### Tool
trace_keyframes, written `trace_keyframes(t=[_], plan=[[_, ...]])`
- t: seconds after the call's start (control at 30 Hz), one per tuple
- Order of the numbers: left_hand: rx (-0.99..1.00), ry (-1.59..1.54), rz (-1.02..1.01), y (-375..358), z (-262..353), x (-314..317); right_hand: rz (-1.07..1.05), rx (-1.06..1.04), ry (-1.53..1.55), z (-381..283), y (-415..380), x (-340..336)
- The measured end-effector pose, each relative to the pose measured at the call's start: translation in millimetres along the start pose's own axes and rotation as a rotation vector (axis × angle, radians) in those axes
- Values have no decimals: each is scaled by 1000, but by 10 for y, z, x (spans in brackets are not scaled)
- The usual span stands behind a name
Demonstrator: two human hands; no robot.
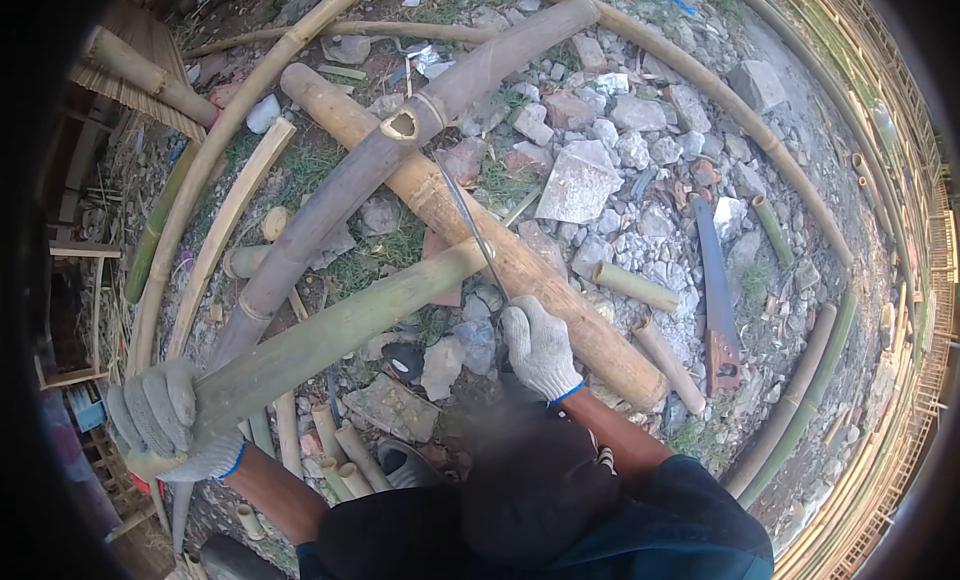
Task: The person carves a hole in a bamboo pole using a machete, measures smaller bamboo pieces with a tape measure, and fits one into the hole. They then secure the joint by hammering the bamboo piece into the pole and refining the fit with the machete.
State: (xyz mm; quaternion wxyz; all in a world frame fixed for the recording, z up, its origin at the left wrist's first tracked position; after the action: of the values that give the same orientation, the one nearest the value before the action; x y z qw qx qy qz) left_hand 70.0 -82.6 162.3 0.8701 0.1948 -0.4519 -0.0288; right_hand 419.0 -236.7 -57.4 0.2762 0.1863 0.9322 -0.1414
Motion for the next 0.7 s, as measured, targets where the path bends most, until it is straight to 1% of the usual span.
trace_keyframes(t=[0.07, 0.13, 0.17, 0.2, 0.27, 0.33, 0.43, 0.47, 0.57, 0.6, 0.7], plan=[[-6, 33, 18, 42, -60, 123, 45, -17, -8, 14, 11, -12], [-142, 35, -197, 167, -301, 374, 66, 57, -138, 242, 38, 106], [-84, 32, -138, 185, -283, 294, 78, 93, -204, 375, 68, 150], [-32, 36, -68, 171, -247, 178, 57, 127, -206, 358, 67, 117], [-51, -2, -43, 135, -234, 72, 69, 76, -90, 236, -13, 25], [-177, -96, -146, 156, -257, 142, 67, 6, -28, 146, -19, -35], [-213, 45, -124, 218, -293, 368, 58, 93, -174, 297, 100, 151], [-205, 40, -129, 228, -297, 374, 35, 156, -100, 341, 68, 165], [-197, 24, -118, 186, -297, 348, -1, -35, -121, 188, 33, 80], [-193, 2, -109, 155, -315, 362, 53, -100, -71, 73, -11, 30], [-189, 10, -133, 159, -302, 366, -29, 71, -93, 168, 80, 119]])
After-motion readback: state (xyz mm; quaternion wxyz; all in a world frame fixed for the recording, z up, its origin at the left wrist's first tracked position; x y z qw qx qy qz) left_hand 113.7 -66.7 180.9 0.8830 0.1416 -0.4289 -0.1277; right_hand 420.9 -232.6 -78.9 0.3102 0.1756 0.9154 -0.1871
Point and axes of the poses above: each hand's wrist, its own y-axis towards the middle knuckle, its own x-axis out of the palm, z = x × y, the point moved 4 cm from there along y, towards the middle knuckle, and after that the axes turned 4 degrees about -y, right-handed, at the moved point
